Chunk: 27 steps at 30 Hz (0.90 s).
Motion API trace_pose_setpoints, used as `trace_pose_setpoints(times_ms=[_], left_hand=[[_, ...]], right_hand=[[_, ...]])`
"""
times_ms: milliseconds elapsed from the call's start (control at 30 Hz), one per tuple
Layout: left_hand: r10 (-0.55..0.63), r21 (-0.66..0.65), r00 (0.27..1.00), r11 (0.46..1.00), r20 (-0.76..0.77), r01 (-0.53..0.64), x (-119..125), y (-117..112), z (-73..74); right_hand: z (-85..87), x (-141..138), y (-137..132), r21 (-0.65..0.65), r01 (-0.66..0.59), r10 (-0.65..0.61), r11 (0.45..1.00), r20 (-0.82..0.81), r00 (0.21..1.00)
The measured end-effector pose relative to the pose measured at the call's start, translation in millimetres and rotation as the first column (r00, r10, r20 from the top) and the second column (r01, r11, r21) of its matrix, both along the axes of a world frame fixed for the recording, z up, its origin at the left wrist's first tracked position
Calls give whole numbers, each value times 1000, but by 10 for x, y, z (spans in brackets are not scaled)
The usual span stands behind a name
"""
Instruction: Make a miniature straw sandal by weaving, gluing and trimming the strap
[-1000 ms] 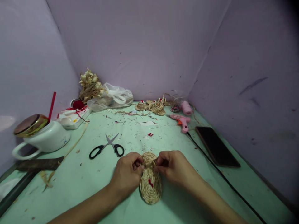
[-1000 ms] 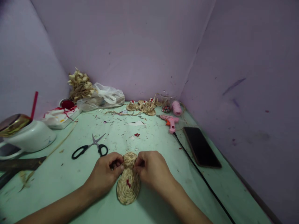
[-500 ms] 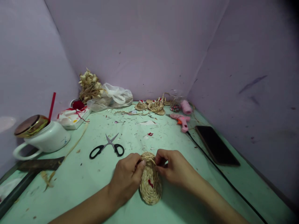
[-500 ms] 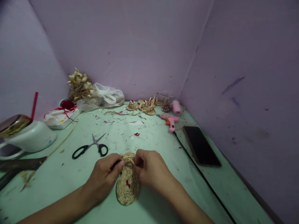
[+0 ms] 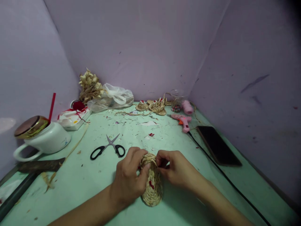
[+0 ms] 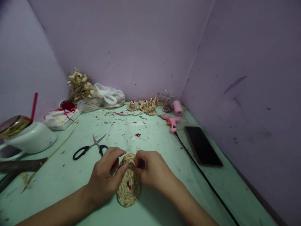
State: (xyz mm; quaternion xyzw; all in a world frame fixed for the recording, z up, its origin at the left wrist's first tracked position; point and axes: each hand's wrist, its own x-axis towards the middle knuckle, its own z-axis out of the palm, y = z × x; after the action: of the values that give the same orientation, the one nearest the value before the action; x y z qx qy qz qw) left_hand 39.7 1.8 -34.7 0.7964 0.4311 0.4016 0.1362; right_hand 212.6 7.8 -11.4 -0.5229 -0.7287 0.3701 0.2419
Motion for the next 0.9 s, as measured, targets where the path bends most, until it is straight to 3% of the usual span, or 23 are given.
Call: trace_pose_setpoints(times_ms=[100, 233, 367, 567, 900], left_hand=[[-80, 49, 996, 996, 51, 78, 4, 33, -12], [-93, 56, 993, 995, 79, 88, 4, 46, -29], [-69, 3, 995, 998, 75, 69, 1, 16, -7], [-58, -54, 995, 997, 80, 63, 1, 24, 35], [-10, -45, 997, 999, -74, 7, 28, 69, 76]], right_hand=[[-2, 1, -1, 3, -3, 3, 1000, 12, 1000], [10, -5, -2, 2, 71, -71, 997, 31, 997], [25, -9, -27, 111, 86, -84, 990, -24, 996], [16, -34, -65, 244, 44, -55, 969, 38, 998], [13, -34, -45, 276, 45, -61, 960, 49, 997]])
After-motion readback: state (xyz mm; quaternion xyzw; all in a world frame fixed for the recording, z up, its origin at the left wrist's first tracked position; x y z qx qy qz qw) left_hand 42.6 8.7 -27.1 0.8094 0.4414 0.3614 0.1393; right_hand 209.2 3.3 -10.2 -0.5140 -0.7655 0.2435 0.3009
